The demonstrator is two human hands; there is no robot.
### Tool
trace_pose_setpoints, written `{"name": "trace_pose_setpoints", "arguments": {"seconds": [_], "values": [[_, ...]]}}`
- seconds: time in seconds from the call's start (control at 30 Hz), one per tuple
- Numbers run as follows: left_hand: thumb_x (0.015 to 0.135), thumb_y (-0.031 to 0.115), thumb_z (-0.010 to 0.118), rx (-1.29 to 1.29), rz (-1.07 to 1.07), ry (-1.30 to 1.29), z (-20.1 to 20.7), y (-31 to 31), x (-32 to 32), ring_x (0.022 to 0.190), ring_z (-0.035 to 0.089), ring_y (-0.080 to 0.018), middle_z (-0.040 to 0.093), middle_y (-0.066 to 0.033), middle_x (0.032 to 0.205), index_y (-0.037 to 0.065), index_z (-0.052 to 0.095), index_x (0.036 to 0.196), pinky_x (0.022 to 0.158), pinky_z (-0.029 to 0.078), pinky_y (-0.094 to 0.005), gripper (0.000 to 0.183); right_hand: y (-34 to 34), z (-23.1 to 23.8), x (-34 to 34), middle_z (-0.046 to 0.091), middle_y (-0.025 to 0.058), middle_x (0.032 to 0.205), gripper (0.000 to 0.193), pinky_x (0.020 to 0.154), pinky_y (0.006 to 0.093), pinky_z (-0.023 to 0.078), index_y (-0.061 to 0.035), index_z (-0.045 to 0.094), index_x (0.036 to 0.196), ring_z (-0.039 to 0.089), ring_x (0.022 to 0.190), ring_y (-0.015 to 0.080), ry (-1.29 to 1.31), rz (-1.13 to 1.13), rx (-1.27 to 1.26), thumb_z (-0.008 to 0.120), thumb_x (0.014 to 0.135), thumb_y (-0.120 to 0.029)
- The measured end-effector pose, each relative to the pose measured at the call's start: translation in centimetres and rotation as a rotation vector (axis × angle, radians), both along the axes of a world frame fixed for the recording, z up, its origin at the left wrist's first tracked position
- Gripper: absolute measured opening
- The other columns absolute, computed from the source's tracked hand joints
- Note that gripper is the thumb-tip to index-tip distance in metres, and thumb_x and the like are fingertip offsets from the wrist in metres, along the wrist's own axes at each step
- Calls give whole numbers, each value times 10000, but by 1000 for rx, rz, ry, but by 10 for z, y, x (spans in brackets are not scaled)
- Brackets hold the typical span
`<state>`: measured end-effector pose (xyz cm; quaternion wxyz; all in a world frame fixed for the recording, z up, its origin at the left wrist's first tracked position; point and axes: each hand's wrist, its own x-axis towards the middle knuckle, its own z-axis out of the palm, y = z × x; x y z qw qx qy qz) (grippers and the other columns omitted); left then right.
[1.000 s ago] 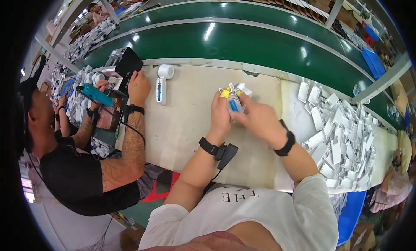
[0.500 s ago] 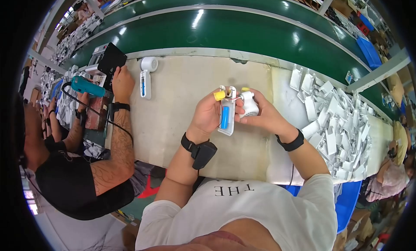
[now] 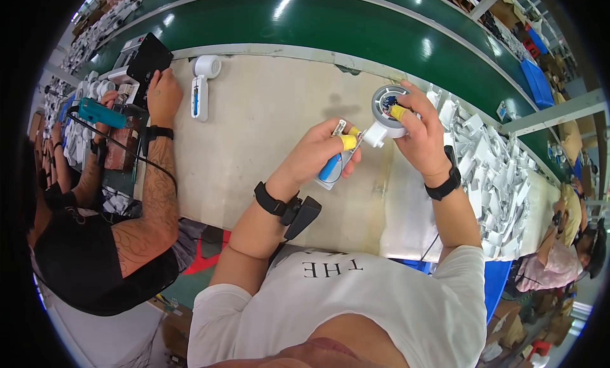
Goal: The person assembles handheld fans by fitting a fan head onto a handle containing a battery and then snapping on a handle cover. They repeat this process multiple times, placing each completed fan on the workbench before reaching for the next set of components.
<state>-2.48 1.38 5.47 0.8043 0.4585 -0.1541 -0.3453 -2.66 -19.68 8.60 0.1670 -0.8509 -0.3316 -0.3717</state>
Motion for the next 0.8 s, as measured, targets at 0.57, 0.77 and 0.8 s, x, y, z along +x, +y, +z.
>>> {"name": "trace_pose_setpoints", "arguments": {"seconds": [0.57,0.77,0.8], "values": [[767,69,554,205,137,-269,-8,-7,-5,535,546,-93,578,-53,684,19,511,867,487,445,-235,120,-3,31,-11,526,130,1127,625,941,361,411,-76,480,1159,498,1124,324,290,21,-117,755,605,13],[726,70,584,365,235,-434,-12,-8,-4,572,517,-80,553,-33,703,18,511,884,523,430,-230,181,-14,64,-4,490,97,1188,628,918,335,394,-75,475,1245,473,1117,255,995,273,153,742,678,-123],[706,103,602,386,229,-489,-9,-10,-7,576,508,-125,543,-69,681,5,505,857,540,425,-262,204,-11,72,1,485,94,1190,582,914,339,394,-68,500,1224,472,1117,253,1002,361,28,734,703,-180]]}}
